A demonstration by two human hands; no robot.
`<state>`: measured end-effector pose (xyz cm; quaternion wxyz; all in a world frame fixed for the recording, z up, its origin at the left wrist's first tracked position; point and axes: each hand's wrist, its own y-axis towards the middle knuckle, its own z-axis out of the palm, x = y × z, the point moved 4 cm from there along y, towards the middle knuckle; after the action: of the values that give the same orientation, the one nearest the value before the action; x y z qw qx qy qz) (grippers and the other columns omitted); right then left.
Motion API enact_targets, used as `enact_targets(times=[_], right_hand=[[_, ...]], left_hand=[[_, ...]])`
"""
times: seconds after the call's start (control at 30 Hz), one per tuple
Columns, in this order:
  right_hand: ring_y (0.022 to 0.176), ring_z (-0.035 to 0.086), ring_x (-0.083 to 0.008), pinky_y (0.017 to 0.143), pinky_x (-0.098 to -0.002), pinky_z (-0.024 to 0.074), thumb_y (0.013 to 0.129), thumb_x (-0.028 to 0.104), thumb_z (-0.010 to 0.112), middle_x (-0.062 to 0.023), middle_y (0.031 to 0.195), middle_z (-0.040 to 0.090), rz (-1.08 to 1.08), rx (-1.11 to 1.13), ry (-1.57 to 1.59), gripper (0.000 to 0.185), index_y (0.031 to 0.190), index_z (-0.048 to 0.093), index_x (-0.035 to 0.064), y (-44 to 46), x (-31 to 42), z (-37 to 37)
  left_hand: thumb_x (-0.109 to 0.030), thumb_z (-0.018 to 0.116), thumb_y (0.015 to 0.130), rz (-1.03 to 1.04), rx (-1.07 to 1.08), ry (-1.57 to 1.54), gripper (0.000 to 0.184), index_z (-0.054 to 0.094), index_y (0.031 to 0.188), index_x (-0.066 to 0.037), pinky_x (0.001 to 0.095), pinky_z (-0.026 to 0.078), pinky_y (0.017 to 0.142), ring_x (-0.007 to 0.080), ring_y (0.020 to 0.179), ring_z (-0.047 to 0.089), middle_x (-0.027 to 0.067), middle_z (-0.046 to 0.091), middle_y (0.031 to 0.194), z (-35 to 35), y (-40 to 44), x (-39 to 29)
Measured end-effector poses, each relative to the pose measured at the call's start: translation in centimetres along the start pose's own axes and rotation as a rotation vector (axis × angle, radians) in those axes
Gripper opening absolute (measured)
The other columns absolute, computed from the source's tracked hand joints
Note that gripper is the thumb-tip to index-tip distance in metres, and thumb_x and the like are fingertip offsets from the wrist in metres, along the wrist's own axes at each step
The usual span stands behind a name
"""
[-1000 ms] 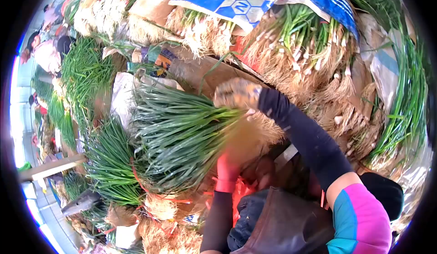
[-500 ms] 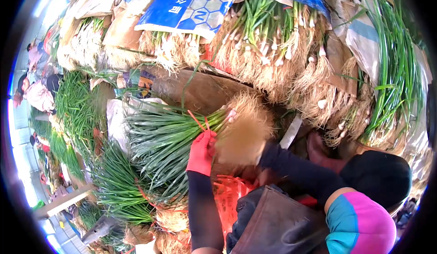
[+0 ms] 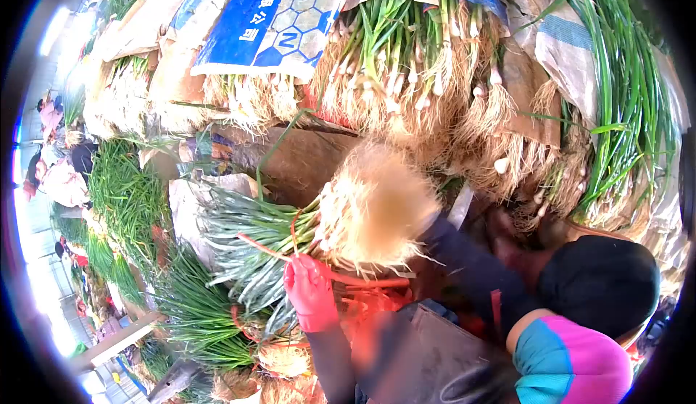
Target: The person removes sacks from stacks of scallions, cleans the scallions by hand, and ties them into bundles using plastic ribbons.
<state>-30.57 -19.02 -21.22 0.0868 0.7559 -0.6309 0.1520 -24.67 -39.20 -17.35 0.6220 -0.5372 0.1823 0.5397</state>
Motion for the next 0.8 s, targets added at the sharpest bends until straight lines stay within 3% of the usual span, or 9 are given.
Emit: enact_targets(times=[0.1, 0.17, 0.27, 0.4, 0.53, 0.6, 0.67, 0.73, 0.8], right_hand=[[0.127, 0.038, -0.0253, 0.105, -0.0373, 0.0298, 0.097, 0.034, 0.033, -0.0112, 0.138, 0.04, -0.348, -0.38, 1.084, 0.048, 0.135, 0.037, 0.0054, -0.4, 0.3, -6.5], [0.13, 0.034, -0.0255, 0.107, -0.0391, 0.0236, 0.095, 0.04, 0.032, -0.0151, 0.139, 0.038, -0.283, -0.428, 1.541, 0.056, 0.134, 0.038, -0.0001, 1.5, -2.6, -8.2], [0.13, 0.033, -0.025, 0.109, -0.0395, 0.0223, 0.095, 0.042, 0.035, -0.0155, 0.139, 0.037, -0.184, -0.531, 1.36, 0.056, 0.133, 0.038, 0.0017, 1.2, -1.3, -6.1], [0.133, 0.028, -0.0242, 0.109, -0.0383, 0.0246, 0.097, 0.03, 0.037, -0.0112, 0.144, 0.029, -0.657, 0.03, 2.073, 0.048, 0.141, 0.027, 0.0133, 1.6, -2.8, -2.6], [0.13, 0.033, -0.0199, 0.105, -0.0323, 0.0326, 0.096, 0.013, 0.033, -0.0124, 0.141, 0.035, -0.181, -0.358, 1.334, 0.042, 0.138, 0.033, 0.0102, 0.1, -5.1, -10.5], [0.129, 0.035, -0.0189, 0.105, -0.0336, 0.0329, 0.096, 0.016, 0.035, -0.0118, 0.138, 0.039, -0.461, -0.431, 1.296, 0.038, 0.132, 0.043, 0.0113, 0.8, -4.8, -4.9], [0.127, 0.037, -0.0225, 0.103, -0.0356, 0.0339, 0.092, 0.025, 0.045, -0.0093, 0.134, 0.045, -0.35, -0.1, 0.15, 0.037, 0.126, 0.049, 0.0094, 1.1, -1.1, 1.8], [0.121, 0.045, -0.0262, 0.101, -0.0391, 0.0352, 0.089, 0.025, 0.05, -0.0115, 0.131, 0.047, -0.103, -0.05, 1.284, 0.041, 0.124, 0.049, 0.0048, 1.9, -3.3, -0.3], [0.113, 0.05, -0.0312, 0.098, -0.0422, 0.0375, 0.087, 0.026, 0.054, -0.0126, 0.122, 0.054, -0.28, -0.418, 0.489, 0.037, 0.119, 0.055, 0.0067, 0.9, -2.3, -7.0]], left_hand=[[-0.021, 0.046, 0.095, 0.048, 0.042, -0.046, 0.022, 0.055, 0.1, -0.001, 0.0201, 0.026, 0.042, 0.004, 0.046, 0.031, -0.0055, 0.036, 0.056, -0.1, -0.6, -1.7], [-0.022, 0.048, 0.094, 0.04, 0.065, -0.087, 0.023, 0.055, 0.1, -0.001, 0.0209, 0.028, 0.041, 0.0048, 0.045, 0.032, -0.0055, 0.037, 0.054, -0.9, -0.5, -2.5], [-0.023, 0.05, 0.093, 0.089, 0.061, -0.148, 0.017, 0.054, 0.09, -0.007, 0.0223, 0.027, 0.039, 0.007, 0.041, 0.03, -0.005, 0.035, 0.051, 0.4, -0.7, -1.5], [-0.022, 0.049, 0.094, 0.054, 0.175, -0.174, 0.019, 0.049, 0.08, -0.01, 0.0223, 0.024, 0.038, 0.0063, 0.042, 0.03, -0.0038, 0.036, 0.053, 1.4, 0.2, -0.7], [-0.02, 0.046, 0.095, -0.1, 0.095, -0.061, 0.021, 0.05, 0.079, -0.008, 0.0204, 0.022, 0.038, 0.0044, 0.042, 0.029, -0.0038, 0.038, 0.056, 2.8, 1.9, 1.1], [-0.021, 0.047, 0.095, -0.119, 0.141, 0.236, 0.022, 0.054, 0.079, -0.007, 0.02, 0.024, 0.038, 0.0034, 0.042, 0.032, -0.0052, 0.041, 0.057, 3.6, 3.4, 2.5], [-0.022, 0.049, 0.094, -0.19, 0.207, 0.394, 0.022, 0.056, 0.08, -0.007, 0.0197, 0.025, 0.038, 0.0032, 0.043, 0.035, -0.0057, 0.044, 0.059, 2.8, 4.9, 4.9], [-0.021, 0.05, 0.094, -0.233, 0.275, 0.522, 0.021, 0.058, 0.081, -0.007, 0.0195, 0.026, 0.039, 0.0029, 0.044, 0.037, -0.006, 0.047, 0.06, 2.1, 7.0, 6.1], [-0.021, 0.048, 0.095, -0.209, 0.261, 0.48, 0.023, 0.058, 0.082, -0.005, 0.0192, 0.027, 0.038, 0.0047, 0.042, 0.038, -0.0026, 0.05, 0.061, 2.0, 7.0, 7.1]])
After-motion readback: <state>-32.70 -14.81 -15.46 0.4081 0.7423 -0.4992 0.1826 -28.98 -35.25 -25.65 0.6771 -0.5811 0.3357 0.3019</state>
